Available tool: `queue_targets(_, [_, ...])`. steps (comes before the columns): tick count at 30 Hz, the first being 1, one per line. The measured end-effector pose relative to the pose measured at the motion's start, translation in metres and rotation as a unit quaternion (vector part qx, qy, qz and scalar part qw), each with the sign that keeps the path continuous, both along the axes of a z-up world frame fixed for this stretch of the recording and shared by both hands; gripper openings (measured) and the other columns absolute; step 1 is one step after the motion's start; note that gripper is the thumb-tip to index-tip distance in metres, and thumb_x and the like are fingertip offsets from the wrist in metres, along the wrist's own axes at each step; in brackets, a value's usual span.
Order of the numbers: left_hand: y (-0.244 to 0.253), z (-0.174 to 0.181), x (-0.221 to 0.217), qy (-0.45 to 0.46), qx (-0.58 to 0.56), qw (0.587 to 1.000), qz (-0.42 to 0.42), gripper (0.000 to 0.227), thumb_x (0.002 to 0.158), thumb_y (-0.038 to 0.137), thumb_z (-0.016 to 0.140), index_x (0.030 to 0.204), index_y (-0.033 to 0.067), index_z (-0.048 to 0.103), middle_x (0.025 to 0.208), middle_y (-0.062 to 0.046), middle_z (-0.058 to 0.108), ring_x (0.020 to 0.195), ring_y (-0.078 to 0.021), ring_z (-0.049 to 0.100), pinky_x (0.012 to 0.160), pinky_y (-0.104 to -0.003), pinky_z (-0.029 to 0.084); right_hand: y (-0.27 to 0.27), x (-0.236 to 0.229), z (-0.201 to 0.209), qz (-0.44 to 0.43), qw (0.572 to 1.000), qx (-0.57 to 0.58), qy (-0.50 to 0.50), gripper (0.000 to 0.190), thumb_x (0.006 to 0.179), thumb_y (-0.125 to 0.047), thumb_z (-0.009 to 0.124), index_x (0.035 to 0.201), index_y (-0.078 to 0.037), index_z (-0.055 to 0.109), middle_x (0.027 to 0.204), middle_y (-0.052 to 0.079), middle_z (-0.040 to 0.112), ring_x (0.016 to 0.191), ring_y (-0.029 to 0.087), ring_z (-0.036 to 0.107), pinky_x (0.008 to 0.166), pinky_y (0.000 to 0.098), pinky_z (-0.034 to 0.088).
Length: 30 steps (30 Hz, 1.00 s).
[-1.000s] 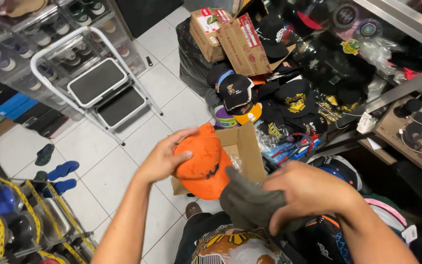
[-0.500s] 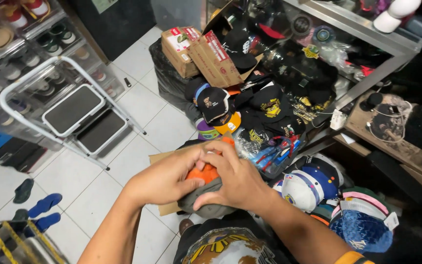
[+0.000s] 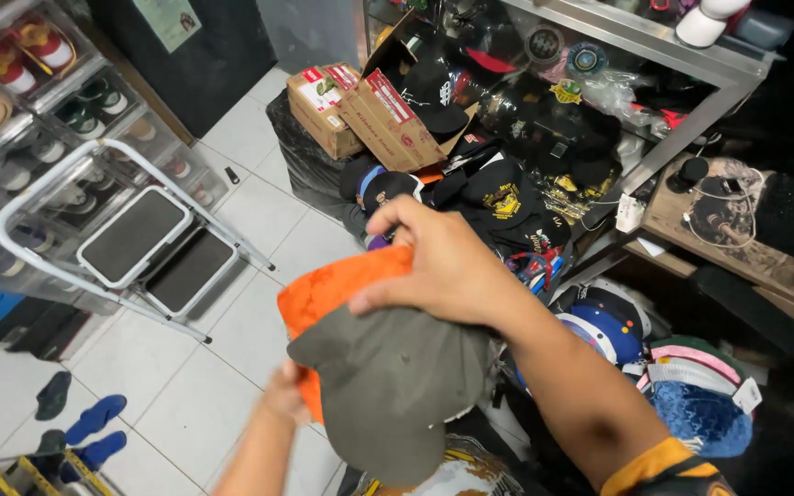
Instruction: Inspecting and sorting various baseball caps by hand in a storage area.
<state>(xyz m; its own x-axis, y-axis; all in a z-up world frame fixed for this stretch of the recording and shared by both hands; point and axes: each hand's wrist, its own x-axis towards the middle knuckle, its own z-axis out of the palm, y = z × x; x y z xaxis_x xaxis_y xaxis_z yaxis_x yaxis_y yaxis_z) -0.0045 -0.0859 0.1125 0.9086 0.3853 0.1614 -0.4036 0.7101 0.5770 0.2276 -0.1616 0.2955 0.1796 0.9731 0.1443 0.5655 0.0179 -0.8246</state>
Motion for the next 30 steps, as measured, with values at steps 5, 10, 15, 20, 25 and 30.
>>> queue_targets(5, [-0.067, -0.14, -0.018, -0.041, -0.226, 0.971, -0.061, 0.062, 0.079, 0.01, 0.071, 0.139, 0.0113, 0.057, 0.139, -0.011, 0.064, 0.127, -0.0316, 0.06, 0.111, -0.053, 0.044, 0.031, -0.023, -0.046, -0.088, 0.988, -0.078, -0.102, 0.068, 0.067, -0.05, 0.087, 0.118, -0.012, 0.064, 0.084, 0.008, 0.074, 0.071, 0.029, 0.073, 0.068, 0.0391, 0.056])
queue_targets(10, [-0.092, -0.129, -0.016, 0.029, -0.264, 0.964, -0.023, 0.057, 0.082, 0.007, 0.073, 0.136, 0.0053, 0.059, 0.131, -0.016, 0.067, 0.113, -0.0318, 0.068, 0.1, -0.046, 0.053, 0.056, -0.034, -0.109, -0.127, 0.969, -0.066, -0.2, 0.041, 0.079, -0.042, 0.082, 0.101, -0.011, 0.069, 0.096, 0.009, 0.071, 0.096, 0.032, 0.065, 0.081, 0.0437, 0.052])
queue_targets(15, [-0.083, -0.169, -0.015, 0.009, -0.352, 0.936, -0.011, 0.047, 0.088, 0.024, 0.07, 0.129, 0.0027, 0.065, 0.124, -0.017, 0.071, 0.106, -0.0315, 0.07, 0.099, -0.047, 0.052, 0.042, -0.021, -0.1, -0.176, 0.976, 0.039, 0.119, 0.014, 0.088, -0.019, 0.076, 0.092, -0.006, 0.072, 0.076, 0.001, 0.069, 0.064, 0.009, 0.061, 0.061, 0.023, 0.052])
queue_targets(20, [-0.041, -0.176, -0.028, -0.035, -0.355, 0.933, 0.04, 0.051, 0.088, 0.031, 0.071, 0.13, 0.0039, 0.066, 0.124, -0.018, 0.071, 0.106, -0.0323, 0.07, 0.1, -0.049, 0.051, -0.042, -0.021, -0.129, -0.215, 0.971, 0.081, 0.07, 0.021, 0.09, -0.017, 0.072, 0.106, -0.004, 0.068, 0.081, 0.0, 0.065, 0.07, 0.009, 0.053, 0.064, 0.0233, 0.046])
queue_targets(25, [-0.01, -0.162, -0.026, -0.082, -0.325, 0.936, 0.109, 0.053, 0.091, 0.045, 0.077, 0.129, 0.0092, 0.069, 0.124, -0.013, 0.072, 0.107, -0.0254, 0.07, 0.099, -0.043, 0.054, -0.117, -0.073, -0.215, -0.239, 0.924, -0.09, 0.285, 0.055, 0.086, -0.017, 0.074, 0.135, -0.003, 0.054, 0.115, 0.011, 0.064, 0.083, 0.014, 0.061, 0.076, 0.0274, 0.054])
queue_targets(30, [-0.007, -0.163, -0.026, -0.056, -0.334, 0.935, 0.106, 0.06, 0.088, 0.052, 0.077, 0.127, 0.0064, 0.069, 0.123, -0.014, 0.072, 0.105, -0.0254, 0.07, 0.099, -0.042, 0.054, -0.125, -0.106, -0.18, -0.268, 0.939, -0.058, 0.208, 0.072, 0.075, -0.007, 0.083, 0.138, -0.002, 0.049, 0.124, 0.012, 0.054, 0.097, 0.017, 0.059, 0.085, 0.0291, 0.048])
